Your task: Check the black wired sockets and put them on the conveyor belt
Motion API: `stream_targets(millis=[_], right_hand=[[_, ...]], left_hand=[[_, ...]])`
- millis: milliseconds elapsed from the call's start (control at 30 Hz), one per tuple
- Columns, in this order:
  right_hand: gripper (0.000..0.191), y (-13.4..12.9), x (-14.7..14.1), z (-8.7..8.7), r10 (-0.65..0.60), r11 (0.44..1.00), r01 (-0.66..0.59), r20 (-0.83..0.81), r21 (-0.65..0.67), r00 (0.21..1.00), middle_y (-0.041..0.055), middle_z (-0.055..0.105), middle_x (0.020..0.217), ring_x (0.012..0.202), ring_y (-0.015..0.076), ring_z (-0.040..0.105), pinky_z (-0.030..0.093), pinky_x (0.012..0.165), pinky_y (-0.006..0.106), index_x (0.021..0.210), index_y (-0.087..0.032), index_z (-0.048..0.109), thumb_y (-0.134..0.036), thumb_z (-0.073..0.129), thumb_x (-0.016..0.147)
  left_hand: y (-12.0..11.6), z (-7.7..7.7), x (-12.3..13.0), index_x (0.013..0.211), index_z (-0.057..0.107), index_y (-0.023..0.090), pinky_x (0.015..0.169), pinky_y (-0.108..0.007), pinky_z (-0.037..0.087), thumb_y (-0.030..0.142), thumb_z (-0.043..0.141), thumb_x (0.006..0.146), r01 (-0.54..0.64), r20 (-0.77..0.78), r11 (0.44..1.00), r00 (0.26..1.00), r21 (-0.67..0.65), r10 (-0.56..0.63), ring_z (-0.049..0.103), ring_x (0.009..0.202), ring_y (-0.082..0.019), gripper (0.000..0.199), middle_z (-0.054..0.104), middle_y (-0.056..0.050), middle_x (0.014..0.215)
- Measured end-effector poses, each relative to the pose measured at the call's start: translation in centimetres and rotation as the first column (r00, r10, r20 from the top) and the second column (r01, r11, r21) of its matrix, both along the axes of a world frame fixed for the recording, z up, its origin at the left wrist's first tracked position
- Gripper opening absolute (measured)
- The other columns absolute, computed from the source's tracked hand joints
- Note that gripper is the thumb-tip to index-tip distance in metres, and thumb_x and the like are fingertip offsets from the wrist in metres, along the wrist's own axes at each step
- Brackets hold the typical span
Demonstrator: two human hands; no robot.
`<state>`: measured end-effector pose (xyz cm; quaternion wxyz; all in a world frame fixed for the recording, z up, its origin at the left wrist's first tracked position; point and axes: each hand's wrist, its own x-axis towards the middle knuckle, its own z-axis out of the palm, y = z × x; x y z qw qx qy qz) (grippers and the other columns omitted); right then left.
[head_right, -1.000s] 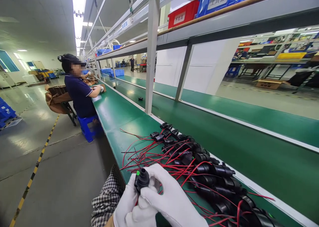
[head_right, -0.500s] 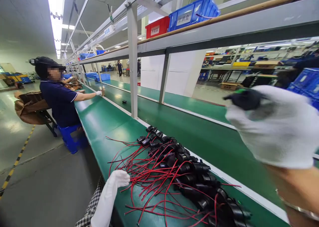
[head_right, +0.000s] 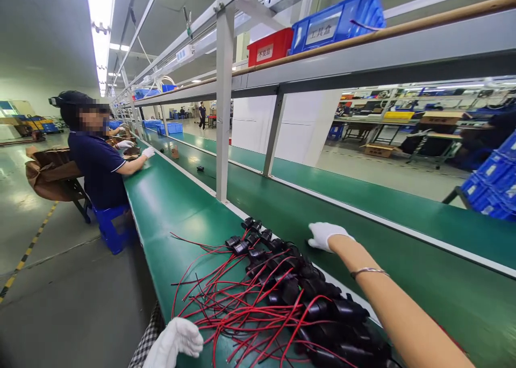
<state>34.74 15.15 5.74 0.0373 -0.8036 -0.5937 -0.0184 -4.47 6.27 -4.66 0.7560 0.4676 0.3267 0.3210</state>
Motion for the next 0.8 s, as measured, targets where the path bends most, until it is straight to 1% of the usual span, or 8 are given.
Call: stream_targets(millis=[100,167,267,333,467,600,700,800], right_hand=[[0.023,2.9,-4.2,-0.2,0.164,0.982,-0.163,0.0,-0.093,0.986,0.0074,0.065,0.115,0.103,0.0225,0.063,0.053,0.092,0.044,0.112,-0.016,0.064,-0.034,0.061,0.1],[0.028,4.7,-8.0,-1.1,0.257,0.956,-0.257,-0.023,-0.144,0.966,0.0071,0.065,0.115,0.102,0.022,0.063,0.053,0.091,0.043,0.113,-0.017,0.064,-0.04,0.058,0.101],[0.034,6.4,-13.2,-3.0,0.263,0.94,-0.257,-0.003,-0.227,0.965,0.0087,0.064,0.116,0.104,0.0238,0.063,0.052,0.093,0.045,0.115,-0.015,0.063,-0.044,0.06,0.099],[0.034,7.1,-15.4,-3.8,0.249,0.928,-0.235,0.013,-0.29,0.968,0.0092,0.064,0.117,0.104,0.0244,0.063,0.052,0.093,0.046,0.116,-0.014,0.063,-0.043,0.062,0.098],[0.032,7.9,-16.6,-4.0,0.288,0.881,-0.267,-0.006,-0.39,0.958,0.0085,0.065,0.115,0.101,0.0233,0.065,0.054,0.09,0.044,0.115,-0.014,0.064,-0.041,0.063,0.098],[0.029,7.5,-16.6,-3.4,0.376,0.846,-0.356,-0.03,-0.398,0.926,0.007,0.066,0.11,0.094,0.0209,0.066,0.057,0.084,0.04,0.112,-0.014,0.064,-0.039,0.064,0.097],[0.029,6.1,-17.2,-2.5,0.433,0.861,-0.407,0.019,-0.305,0.901,0.0069,0.066,0.109,0.095,0.0213,0.066,0.056,0.086,0.041,0.111,-0.014,0.064,-0.039,0.064,0.097],[0.033,3.6,-18.6,-0.7,0.48,0.875,-0.466,0.116,-0.129,0.869,0.0083,0.064,0.114,0.103,0.0243,0.062,0.051,0.093,0.046,0.113,-0.014,0.063,-0.042,0.065,0.095]], left_hand=[[0.7,0.0,0.8,0.077,0.068,0.02,0.087,-0.053,0.051,0.07,0.065,0.074,0.027,-0.006,1.0,1.0,0.007,-0.027,0.069,0.078,-0.028,0.05,0.07,-0.006,0.071],[0.9,0.0,1.6,0.077,0.068,0.019,0.086,-0.052,0.052,0.07,0.066,0.073,0.039,-0.012,0.999,0.999,0.015,-0.039,0.069,0.079,-0.028,0.051,0.071,-0.007,0.073],[0.8,0.2,2.4,0.077,0.068,0.018,0.084,-0.051,0.052,0.076,0.06,0.074,0.036,-0.022,0.999,0.999,0.035,-0.035,0.069,0.078,-0.028,0.058,0.071,-0.008,0.073],[0.6,0.4,2.4,0.077,0.068,0.018,0.083,-0.05,0.052,0.079,0.055,0.075,0.016,-0.031,0.998,0.999,0.062,-0.014,0.069,0.078,-0.028,0.063,0.07,-0.007,0.071],[-0.3,1.0,1.6,0.083,0.069,0.017,0.083,-0.046,0.051,0.081,0.05,0.077,-0.101,-0.033,0.982,0.994,0.159,0.108,0.068,0.079,-0.026,0.066,0.071,-0.009,0.078],[-0.3,2.2,1.0,0.087,0.066,0.017,0.086,-0.04,0.05,0.075,0.04,0.087,-0.251,-0.028,0.922,0.962,0.294,0.271,0.064,0.084,-0.023,0.063,0.071,-0.01,0.09],[1.4,3.3,1.0,0.085,0.063,0.017,0.084,-0.037,0.049,0.063,0.036,0.094,-0.321,-0.079,0.824,0.913,0.466,0.4,0.062,0.083,-0.021,0.054,0.068,-0.008,0.088],[3.8,4.3,1.4,0.094,0.063,0.017,0.098,-0.038,0.043,0.053,0.043,0.094,-0.367,-0.11,0.753,0.859,0.546,0.499,0.06,0.1,-0.023,0.041,0.067,-0.009,0.101]])
